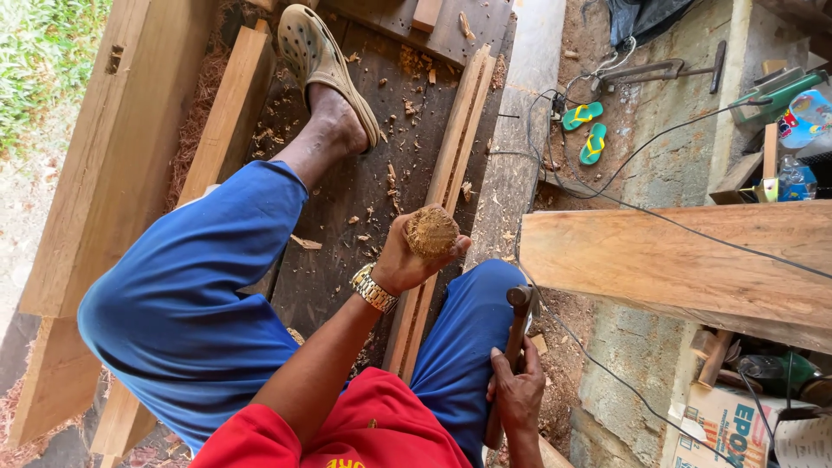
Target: Shaping and assembling wooden joints using a hammer and chisel.
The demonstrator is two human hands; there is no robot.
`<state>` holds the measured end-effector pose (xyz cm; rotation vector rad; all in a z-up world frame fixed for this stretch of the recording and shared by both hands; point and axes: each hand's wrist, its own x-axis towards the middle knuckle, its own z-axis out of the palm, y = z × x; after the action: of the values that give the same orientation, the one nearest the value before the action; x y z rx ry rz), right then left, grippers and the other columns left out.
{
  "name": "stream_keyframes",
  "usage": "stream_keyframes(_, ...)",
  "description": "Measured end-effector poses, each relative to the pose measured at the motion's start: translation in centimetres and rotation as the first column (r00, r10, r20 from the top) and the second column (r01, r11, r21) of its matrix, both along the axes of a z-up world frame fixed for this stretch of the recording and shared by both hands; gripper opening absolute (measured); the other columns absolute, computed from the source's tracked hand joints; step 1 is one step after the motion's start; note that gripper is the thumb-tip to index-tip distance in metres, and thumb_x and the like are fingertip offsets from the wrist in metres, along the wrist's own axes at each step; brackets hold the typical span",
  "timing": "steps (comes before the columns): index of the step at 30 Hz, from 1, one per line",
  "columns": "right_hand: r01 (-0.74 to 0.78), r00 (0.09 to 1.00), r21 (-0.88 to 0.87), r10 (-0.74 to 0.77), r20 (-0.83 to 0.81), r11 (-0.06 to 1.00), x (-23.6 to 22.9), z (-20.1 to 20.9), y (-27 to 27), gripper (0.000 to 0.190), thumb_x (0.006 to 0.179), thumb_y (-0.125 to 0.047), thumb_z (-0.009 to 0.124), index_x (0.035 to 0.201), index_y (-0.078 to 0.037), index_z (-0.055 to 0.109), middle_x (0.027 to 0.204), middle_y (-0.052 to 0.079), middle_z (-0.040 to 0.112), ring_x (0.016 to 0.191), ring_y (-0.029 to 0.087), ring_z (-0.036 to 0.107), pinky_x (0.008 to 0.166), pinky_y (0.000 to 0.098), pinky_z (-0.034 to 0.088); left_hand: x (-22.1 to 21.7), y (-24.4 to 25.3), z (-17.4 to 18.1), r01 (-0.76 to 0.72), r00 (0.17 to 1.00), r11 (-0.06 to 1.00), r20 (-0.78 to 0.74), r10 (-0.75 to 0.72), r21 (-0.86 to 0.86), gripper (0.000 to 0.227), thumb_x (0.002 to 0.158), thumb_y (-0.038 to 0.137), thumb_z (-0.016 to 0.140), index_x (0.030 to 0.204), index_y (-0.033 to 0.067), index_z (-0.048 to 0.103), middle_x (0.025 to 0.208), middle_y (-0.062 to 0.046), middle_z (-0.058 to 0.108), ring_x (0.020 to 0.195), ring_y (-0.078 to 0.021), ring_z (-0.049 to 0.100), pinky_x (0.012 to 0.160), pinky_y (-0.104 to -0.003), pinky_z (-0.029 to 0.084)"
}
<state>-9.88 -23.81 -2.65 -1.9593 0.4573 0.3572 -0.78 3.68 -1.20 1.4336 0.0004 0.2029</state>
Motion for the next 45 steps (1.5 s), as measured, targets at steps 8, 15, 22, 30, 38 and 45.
stream_keyframes(8,-0.013,1.0,-0.03,0.013,-0.018,0.999,-0.2,-0.3,-0.4,0.052,0.088,-0.017,0.072,0.136,-0.006,0.055,0.061,0.004,0.059,0.04,0.012,0.054,0.034,0.0304,0.044,0.2,0.1,0.0,0.006,0.999,0.998,0.036,-0.008,0.068,0.025,0.091,0.025,0.082,0.092,0.0044,0.068,0.083,-0.001,0.073,0.076,-0.0056,0.066,0.069,-0.025,0.057)
stream_keyframes(15,0.005,1.0,-0.003,-0.005,-0.018,1.0,-0.1,0.0,-0.5,0.057,0.086,-0.016,0.073,0.139,-0.006,0.056,0.061,0.005,0.06,0.04,0.012,0.053,0.034,0.0304,0.043,0.4,-0.1,0.1,0.011,1.0,0.995,0.009,-0.012,0.103,0.027,0.089,0.026,0.082,0.092,0.0039,0.067,0.083,-0.002,0.076,0.074,-0.0069,0.07,0.068,-0.026,0.058)
stream_keyframes(22,-0.159,0.968,-0.156,0.185,0.168,0.975,3.1,7.5,1.1,0.061,0.086,-0.013,0.073,0.143,-0.007,0.055,0.068,0.003,0.064,0.047,0.013,0.057,0.037,0.0291,0.046,0.0,-0.7,-0.3,0.004,1.0,0.993,0.024,-0.007,0.12,0.025,0.091,0.026,0.081,0.092,0.0046,0.069,0.083,-0.003,0.077,0.075,-0.0075,0.071,0.07,-0.026,0.059)
stream_keyframes(30,-0.394,0.403,-0.59,0.709,0.579,0.705,6.8,17.8,4.2,0.069,0.091,-0.011,0.075,0.153,-0.005,0.045,0.118,0.023,0.071,0.099,0.029,0.076,0.079,0.0369,0.061,-0.3,-1.3,-0.7,0.005,0.999,0.995,0.038,-0.009,0.097,0.026,0.089,0.024,0.083,0.092,0.0046,0.066,0.084,-0.003,0.074,0.075,-0.0074,0.07,0.072,-0.025,0.059)
stream_keyframes(38,-0.562,0.45,-0.761,0.892,0.047,0.323,8.0,19.3,6.7,0.081,0.085,-0.017,0.081,0.155,-0.01,0.042,0.086,0.017,0.072,0.056,0.028,0.07,0.054,0.0436,0.059,-0.3,-1.3,-0.8,0.05,0.97,0.999,0.237,-0.049,0.002,0.03,0.082,0.017,0.084,0.103,0.0024,0.067,0.098,-0.005,0.072,0.085,-0.0122,0.069,0.081,-0.029,0.058)
stream_keyframes(45,-0.359,0.312,-0.732,0.814,0.491,0.579,6.9,20.0,6.1,0.077,0.089,-0.01,0.076,0.156,-0.01,0.038,0.095,0.02,0.07,0.074,0.031,0.071,0.061,0.0446,0.056,-0.1,-2.3,-1.9,0.036,0.985,0.995,0.162,-0.052,0.096,0.027,0.08,0.015,0.083,0.098,0.0038,0.066,0.094,-0.006,0.072,0.083,-0.0153,0.069,0.081,-0.031,0.058)
